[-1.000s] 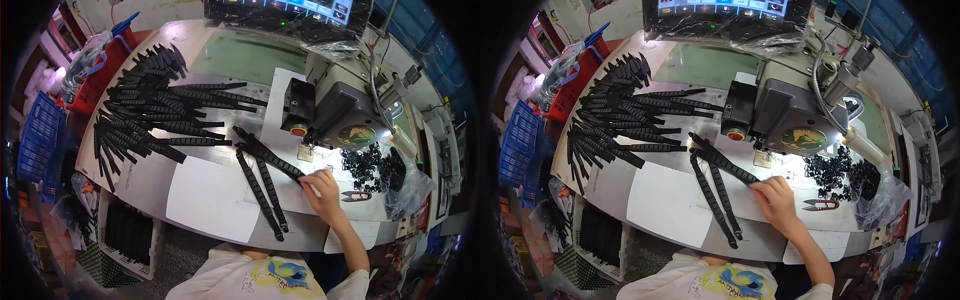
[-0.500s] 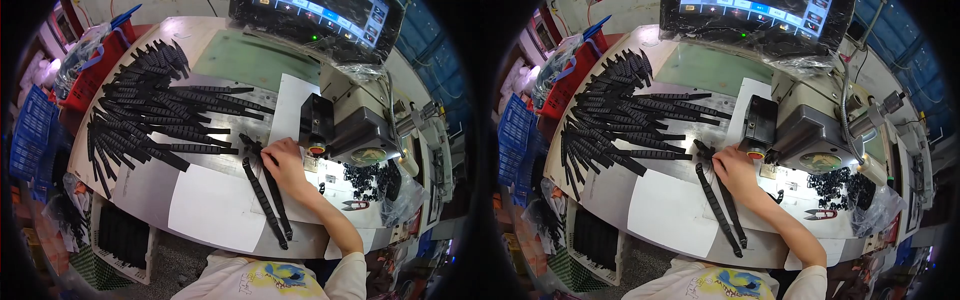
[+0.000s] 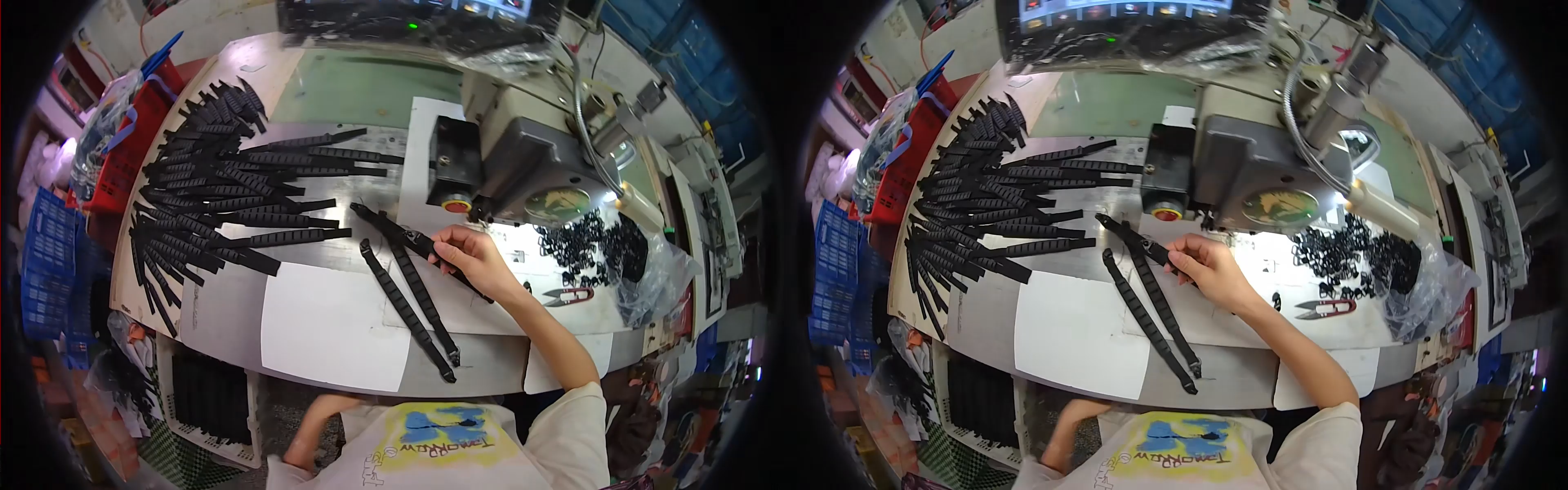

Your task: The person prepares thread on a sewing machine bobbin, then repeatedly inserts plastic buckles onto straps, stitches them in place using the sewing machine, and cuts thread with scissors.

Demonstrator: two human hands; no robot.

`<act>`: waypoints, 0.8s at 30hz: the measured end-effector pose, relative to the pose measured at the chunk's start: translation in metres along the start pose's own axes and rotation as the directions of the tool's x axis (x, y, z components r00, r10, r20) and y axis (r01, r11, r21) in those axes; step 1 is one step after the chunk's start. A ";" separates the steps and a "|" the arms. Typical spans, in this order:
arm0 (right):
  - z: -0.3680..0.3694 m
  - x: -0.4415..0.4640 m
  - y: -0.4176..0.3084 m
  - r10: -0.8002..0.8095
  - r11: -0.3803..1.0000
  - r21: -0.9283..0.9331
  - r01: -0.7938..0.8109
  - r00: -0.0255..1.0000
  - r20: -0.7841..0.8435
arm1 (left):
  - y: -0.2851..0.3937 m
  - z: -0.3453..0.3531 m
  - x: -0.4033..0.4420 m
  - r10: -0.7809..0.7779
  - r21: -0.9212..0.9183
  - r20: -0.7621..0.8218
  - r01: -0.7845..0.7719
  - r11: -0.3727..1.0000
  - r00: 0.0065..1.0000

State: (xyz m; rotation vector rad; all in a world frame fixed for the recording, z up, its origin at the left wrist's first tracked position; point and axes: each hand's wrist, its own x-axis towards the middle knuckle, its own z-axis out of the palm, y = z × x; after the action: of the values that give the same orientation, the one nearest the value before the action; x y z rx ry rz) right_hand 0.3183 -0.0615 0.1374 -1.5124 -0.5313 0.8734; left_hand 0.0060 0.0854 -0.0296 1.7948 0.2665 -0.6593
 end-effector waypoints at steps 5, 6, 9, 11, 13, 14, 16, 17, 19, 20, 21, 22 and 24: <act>-0.012 -0.021 0.008 -0.037 0.998 0.047 0.035 0.998 0.047 | 0.125 -0.068 -0.079 0.289 -0.200 0.196 -0.251 0.947 0.937; -0.014 -0.025 0.007 -0.033 0.999 0.038 0.030 0.998 0.062 | 0.140 -0.073 -0.076 0.303 -0.199 0.090 -0.281 0.939 0.949; -0.014 -0.039 0.003 -0.049 0.999 0.016 0.048 0.997 0.066 | 0.195 -0.083 -0.031 0.350 0.094 -0.236 -0.337 0.937 0.907; -0.017 -0.046 0.003 -0.077 0.997 0.011 0.076 0.996 0.052 | 0.235 -0.081 0.012 0.427 0.087 -0.282 -0.420 0.903 0.859; -0.023 -0.052 0.006 -0.110 0.994 0.017 0.109 0.993 0.036 | 0.241 -0.074 0.059 0.388 -0.229 -0.210 -0.431 0.873 0.898; -0.025 -0.055 0.005 -0.108 0.992 0.063 0.108 0.994 -0.005 | 0.244 -0.070 0.078 0.424 -0.275 -0.218 -0.472 0.837 0.879; -0.027 -0.060 0.005 -0.101 0.981 0.156 0.114 0.991 -0.089 | 0.261 -0.065 0.096 0.446 -0.383 -0.234 -0.504 0.774 0.864; -0.030 -0.062 0.005 -0.156 0.987 0.022 0.161 0.976 -0.151 | 0.269 -0.064 0.099 0.454 -0.425 -0.247 -0.517 0.743 0.856; -0.036 -0.066 0.007 -0.275 0.944 -0.253 0.212 0.928 -0.250 | 0.267 -0.060 0.111 0.350 -0.480 -0.284 -0.448 0.754 0.893; -0.035 -0.071 0.003 -0.517 0.782 -0.544 0.304 0.804 -0.293 | 0.268 -0.056 0.115 0.317 -0.534 -0.288 -0.426 0.731 0.904; -0.040 -0.074 0.003 -0.610 0.704 -0.612 0.359 0.748 -0.263 | 0.271 -0.054 0.117 0.313 -0.539 -0.278 -0.417 0.732 0.908; -0.045 -0.077 0.002 -0.694 0.615 -0.676 0.405 0.685 -0.222 | 0.275 -0.052 0.119 0.309 -0.544 -0.270 -0.409 0.732 0.912; -0.053 -0.083 0.002 -0.798 0.433 -0.780 0.453 0.594 -0.098 | 0.279 -0.046 0.124 0.304 -0.546 -0.244 -0.390 0.742 0.921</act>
State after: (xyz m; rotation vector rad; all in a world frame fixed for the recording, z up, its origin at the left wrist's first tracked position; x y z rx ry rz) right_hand 0.3088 -0.1582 0.1512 -1.8710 -1.0742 -0.4092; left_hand 0.2589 0.0196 0.1353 1.2342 0.1905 -0.1433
